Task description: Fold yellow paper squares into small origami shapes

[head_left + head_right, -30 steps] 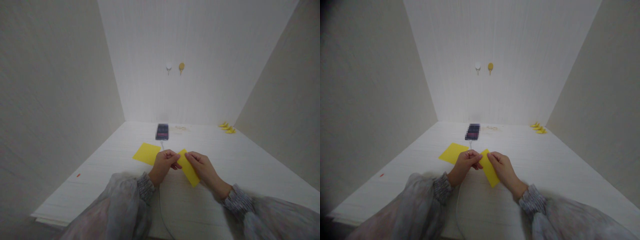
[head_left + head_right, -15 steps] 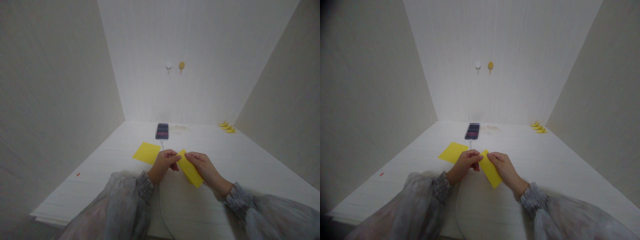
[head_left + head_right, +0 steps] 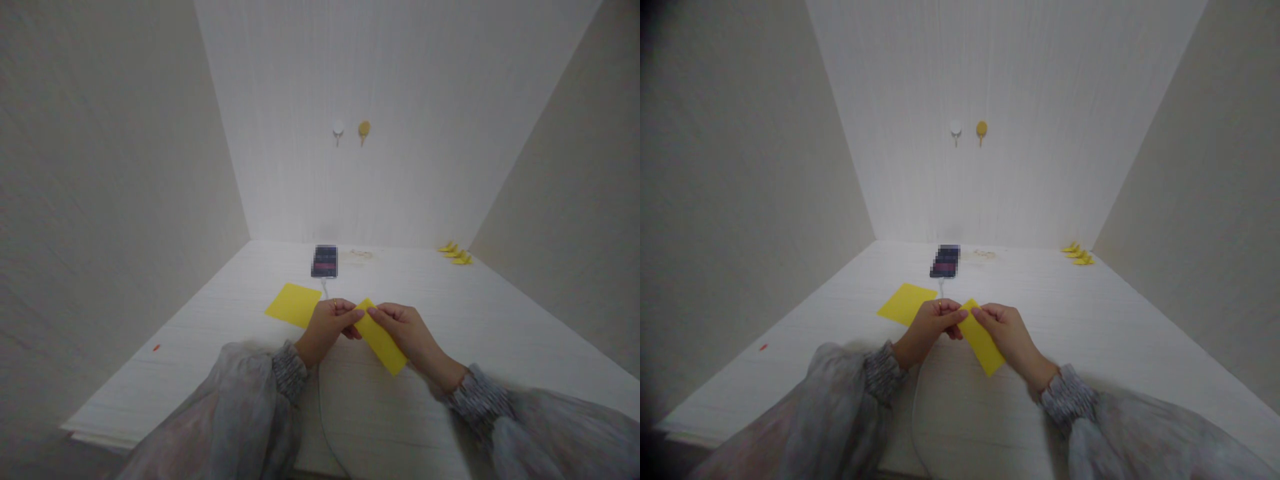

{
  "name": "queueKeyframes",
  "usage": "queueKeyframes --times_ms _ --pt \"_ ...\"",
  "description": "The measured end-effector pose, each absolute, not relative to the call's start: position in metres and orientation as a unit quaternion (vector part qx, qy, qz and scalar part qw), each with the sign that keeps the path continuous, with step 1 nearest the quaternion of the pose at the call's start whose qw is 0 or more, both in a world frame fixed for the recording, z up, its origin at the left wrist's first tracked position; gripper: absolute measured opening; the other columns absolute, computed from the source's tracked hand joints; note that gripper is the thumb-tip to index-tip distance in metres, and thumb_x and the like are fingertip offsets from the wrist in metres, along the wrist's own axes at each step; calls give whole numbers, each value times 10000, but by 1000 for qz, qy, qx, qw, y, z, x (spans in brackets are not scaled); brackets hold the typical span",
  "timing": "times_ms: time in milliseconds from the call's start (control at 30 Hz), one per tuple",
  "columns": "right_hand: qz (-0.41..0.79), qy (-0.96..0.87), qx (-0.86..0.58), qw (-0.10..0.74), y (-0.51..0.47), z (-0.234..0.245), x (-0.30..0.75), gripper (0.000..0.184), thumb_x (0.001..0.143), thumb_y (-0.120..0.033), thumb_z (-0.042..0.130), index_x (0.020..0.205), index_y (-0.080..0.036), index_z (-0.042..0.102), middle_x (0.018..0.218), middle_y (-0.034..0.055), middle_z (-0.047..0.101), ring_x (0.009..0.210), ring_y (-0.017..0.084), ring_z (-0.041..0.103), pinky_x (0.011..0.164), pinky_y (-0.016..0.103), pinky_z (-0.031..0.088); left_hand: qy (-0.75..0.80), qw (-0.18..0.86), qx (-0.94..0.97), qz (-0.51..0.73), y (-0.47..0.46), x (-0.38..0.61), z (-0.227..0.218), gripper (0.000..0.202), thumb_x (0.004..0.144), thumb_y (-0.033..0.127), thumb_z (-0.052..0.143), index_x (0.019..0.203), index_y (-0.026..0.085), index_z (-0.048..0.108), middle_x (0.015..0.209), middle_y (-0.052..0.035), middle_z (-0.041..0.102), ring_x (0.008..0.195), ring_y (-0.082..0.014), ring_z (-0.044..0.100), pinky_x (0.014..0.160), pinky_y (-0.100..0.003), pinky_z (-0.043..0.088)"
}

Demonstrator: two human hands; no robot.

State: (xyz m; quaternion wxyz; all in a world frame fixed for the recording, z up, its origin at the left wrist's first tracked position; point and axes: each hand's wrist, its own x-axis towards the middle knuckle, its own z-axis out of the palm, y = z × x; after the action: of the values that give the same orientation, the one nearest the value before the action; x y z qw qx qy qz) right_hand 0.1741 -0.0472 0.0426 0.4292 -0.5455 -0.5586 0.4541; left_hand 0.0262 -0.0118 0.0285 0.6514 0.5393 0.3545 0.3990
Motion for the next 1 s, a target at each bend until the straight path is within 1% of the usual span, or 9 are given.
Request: queueKeyframes --times_ms 267,600,1000 --pt "456 -546 -550 437 -48 44 174 293 680 -441 536 652 -157 604 526 3 566 427 103 468 382 204 335 344 648 548 402 -11 26 27 241 626 343 617 679 117 554 504 3 578 411 -74 525 422 -168 408" --pt "447 -547 -556 437 -49 45 174 262 687 -408 545 612 -161 589 498 -11 537 413 90 443 380 201 311 335 632 574 398 -11 25 28 232 671 339 571 687 107 573 508 -8 581 421 -75 533 419 -159 397" --pt "455 -541 -562 430 -47 44 174 270 663 -415 568 600 -153 592 490 -10 539 405 85 441 382 198 305 341 626 581 394 -10 26 26 237 669 345 567 688 109 575 484 -2 572 418 -74 526 427 -162 396"
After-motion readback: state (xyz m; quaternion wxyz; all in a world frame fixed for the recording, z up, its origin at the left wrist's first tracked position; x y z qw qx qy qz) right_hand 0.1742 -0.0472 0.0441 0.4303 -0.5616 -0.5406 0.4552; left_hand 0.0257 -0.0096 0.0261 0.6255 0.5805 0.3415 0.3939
